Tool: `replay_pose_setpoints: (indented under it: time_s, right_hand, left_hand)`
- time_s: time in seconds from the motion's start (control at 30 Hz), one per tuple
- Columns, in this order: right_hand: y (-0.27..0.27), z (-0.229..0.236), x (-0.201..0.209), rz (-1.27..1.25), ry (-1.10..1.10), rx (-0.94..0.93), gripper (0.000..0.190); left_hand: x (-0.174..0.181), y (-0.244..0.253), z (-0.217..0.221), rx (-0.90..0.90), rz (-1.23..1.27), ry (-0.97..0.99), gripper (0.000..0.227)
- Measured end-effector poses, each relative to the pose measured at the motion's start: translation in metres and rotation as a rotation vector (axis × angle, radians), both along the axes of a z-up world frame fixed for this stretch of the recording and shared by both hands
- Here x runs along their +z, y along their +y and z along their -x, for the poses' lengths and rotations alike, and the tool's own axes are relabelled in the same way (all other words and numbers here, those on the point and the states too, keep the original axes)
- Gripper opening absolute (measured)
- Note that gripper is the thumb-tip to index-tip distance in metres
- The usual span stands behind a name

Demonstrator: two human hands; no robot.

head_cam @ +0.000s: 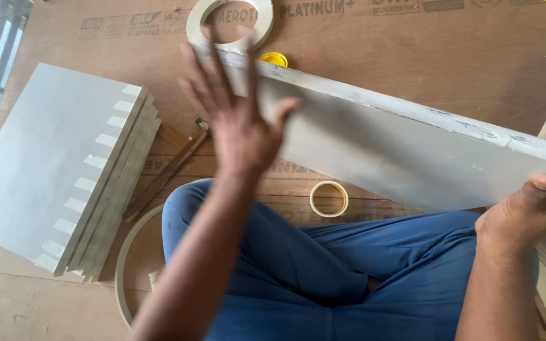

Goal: The person applies white adhesive to the edge of a rectangular board using a small brush. They then press a strip of edge banding onto the glued edge and smooth it down with their hands. Finally, they apply pieces of masking tape along the edge to secure the banding.

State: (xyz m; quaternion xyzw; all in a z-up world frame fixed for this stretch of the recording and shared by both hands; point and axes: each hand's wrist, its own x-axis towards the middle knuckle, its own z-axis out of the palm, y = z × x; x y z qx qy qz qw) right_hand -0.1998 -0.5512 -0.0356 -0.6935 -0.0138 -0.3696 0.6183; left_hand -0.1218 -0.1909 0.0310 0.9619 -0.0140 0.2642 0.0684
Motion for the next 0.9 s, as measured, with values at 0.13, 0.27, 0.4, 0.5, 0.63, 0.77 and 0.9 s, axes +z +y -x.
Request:
replay_pose_setpoints:
  time_s: [0.13,0.27,0.4,0.5,0.63,0.77,0.9]
  right_hand:
    - [0.001,-0.001,0.005,0.037,-0.021,-0.033,0.089]
    - [-0.002,-0.003,0.005,0.042,-0.027,-0.037,0.085]
    - [-0.009,-0.003,-0.011,-0.045,0.0,-0.056,0.084]
    - [-0.019,-0.002,-0.024,-0.015,0.014,-0.08,0.085]
    - [-0.025,-0.001,-0.036,-0.101,0.001,-0.069,0.084]
    - [-0.022,0.001,-0.038,-0.091,0.022,-0.046,0.085]
    - [-0.018,0.001,-0.037,-0.076,0.04,-0.038,0.087]
  left_hand:
    - [-0.027,-0.079,0.042,-0.106,0.105,0.013,0.095]
    - [-0.032,-0.083,0.07,-0.272,0.05,0.011,0.081]
    - [-0.013,-0.041,0.046,-0.249,0.368,-0.072,0.079]
    - [0.009,-0.035,0.034,-0.068,0.533,0.116,0.093]
    - [0.011,-0.103,0.061,-0.248,0.447,0.222,0.097]
    - [0.016,-0.194,0.112,-0.701,0.387,0.429,0.09]
    - [0.015,-0.22,0.127,-0.864,0.382,0.307,0.09]
